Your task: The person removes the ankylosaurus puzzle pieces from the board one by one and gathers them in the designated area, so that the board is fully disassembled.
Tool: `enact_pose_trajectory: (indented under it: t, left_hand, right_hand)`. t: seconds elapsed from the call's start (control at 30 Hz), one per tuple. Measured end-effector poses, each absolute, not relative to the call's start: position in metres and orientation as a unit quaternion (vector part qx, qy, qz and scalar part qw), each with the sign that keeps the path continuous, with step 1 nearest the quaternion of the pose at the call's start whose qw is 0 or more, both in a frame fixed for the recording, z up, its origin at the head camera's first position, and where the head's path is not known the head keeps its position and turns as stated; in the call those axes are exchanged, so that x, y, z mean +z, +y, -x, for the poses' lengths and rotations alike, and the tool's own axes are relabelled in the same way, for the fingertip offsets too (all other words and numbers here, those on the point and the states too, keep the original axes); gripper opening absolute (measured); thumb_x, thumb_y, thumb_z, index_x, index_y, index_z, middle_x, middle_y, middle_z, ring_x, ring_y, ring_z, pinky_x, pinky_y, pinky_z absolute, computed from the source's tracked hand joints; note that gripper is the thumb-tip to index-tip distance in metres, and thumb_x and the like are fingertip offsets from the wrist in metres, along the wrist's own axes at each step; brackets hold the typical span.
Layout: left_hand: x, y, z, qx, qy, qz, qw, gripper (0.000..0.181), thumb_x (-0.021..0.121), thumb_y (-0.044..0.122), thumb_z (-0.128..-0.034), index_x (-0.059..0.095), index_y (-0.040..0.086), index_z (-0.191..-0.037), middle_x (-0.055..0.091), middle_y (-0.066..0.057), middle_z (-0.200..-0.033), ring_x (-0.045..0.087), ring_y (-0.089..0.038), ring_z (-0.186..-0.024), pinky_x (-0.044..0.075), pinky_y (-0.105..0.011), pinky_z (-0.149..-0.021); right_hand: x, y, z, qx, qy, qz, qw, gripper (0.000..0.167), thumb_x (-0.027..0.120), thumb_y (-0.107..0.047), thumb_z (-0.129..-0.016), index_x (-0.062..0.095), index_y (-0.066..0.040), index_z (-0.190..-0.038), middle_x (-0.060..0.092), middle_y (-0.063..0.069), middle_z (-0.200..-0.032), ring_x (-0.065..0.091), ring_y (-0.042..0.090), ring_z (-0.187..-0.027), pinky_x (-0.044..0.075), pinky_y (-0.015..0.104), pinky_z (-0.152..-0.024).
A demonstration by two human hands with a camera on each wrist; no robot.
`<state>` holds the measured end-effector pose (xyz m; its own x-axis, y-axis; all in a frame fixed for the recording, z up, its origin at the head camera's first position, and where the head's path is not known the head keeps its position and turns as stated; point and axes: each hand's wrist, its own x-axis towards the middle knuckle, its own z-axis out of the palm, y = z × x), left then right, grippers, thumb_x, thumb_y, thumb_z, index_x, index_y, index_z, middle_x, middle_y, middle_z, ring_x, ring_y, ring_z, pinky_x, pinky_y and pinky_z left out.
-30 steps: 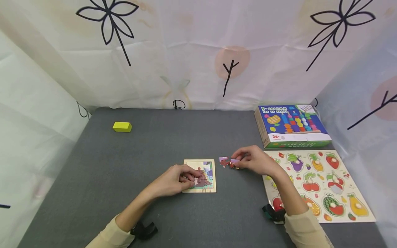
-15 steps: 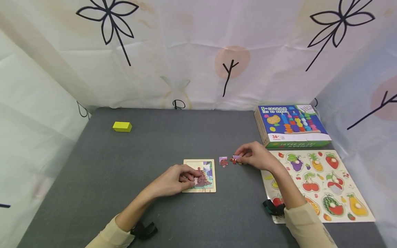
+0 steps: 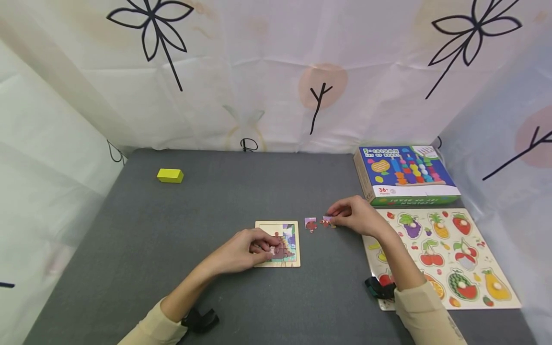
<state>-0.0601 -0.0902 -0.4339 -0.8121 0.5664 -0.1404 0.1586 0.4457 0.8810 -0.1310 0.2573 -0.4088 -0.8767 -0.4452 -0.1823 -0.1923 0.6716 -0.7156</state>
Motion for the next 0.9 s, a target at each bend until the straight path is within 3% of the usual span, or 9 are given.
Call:
enact_pose_trajectory:
  t: [0.57, 0.77, 0.9]
  left_hand:
    - [-0.43, -0.085, 0.052, 0.461, 0.836, -0.229, 0.19, 0.028, 0.072, 0.018, -0.102, 0.078, 0.004, -0.126, 0.076, -0.008, -0.118, 0.067, -0.012, -0.1, 0.06, -0.029, -0.096]
    - [-0.427, -0.081, 0.047, 0.441, 0.846, -0.258, 0.154, 0.025, 0.071, 0.015, -0.1034, 0.078, 0.005, -0.125, 0.076, -0.007, -0.117, 0.07, -0.021, -0.101, 0.059, -0.03, -0.092]
    - [-0.425, -0.077, 0.042, 0.391, 0.869, -0.277, 0.121, 0.028, 0.069, 0.012, -0.1026, 0.076, 0.004, -0.129, 0.075, -0.009, -0.125, 0.068, -0.025, -0.113, 0.057, -0.039, -0.1]
  right_hand:
    - [-0.412, 0.218, 0.123, -0.419, 0.861, 0.222, 0.183, 0.015, 0.078, -0.008, -0.099, 0.081, -0.002, -0.112, 0.083, 0.01, -0.101, 0.072, 0.006, -0.084, 0.055, 0.021, -0.075]
    - [-0.418, 0.199, 0.122, -0.439, 0.845, 0.228, 0.202, 0.017, 0.076, -0.006, -0.1, 0.079, 0.003, -0.114, 0.081, 0.014, -0.1, 0.068, 0.004, -0.08, 0.055, 0.021, -0.073]
    - [-0.419, 0.186, 0.122, -0.436, 0.841, 0.244, 0.208, 0.017, 0.076, -0.007, -0.1, 0.08, 0.002, -0.114, 0.082, 0.014, -0.101, 0.068, 0.005, -0.08, 0.055, 0.021, -0.074]
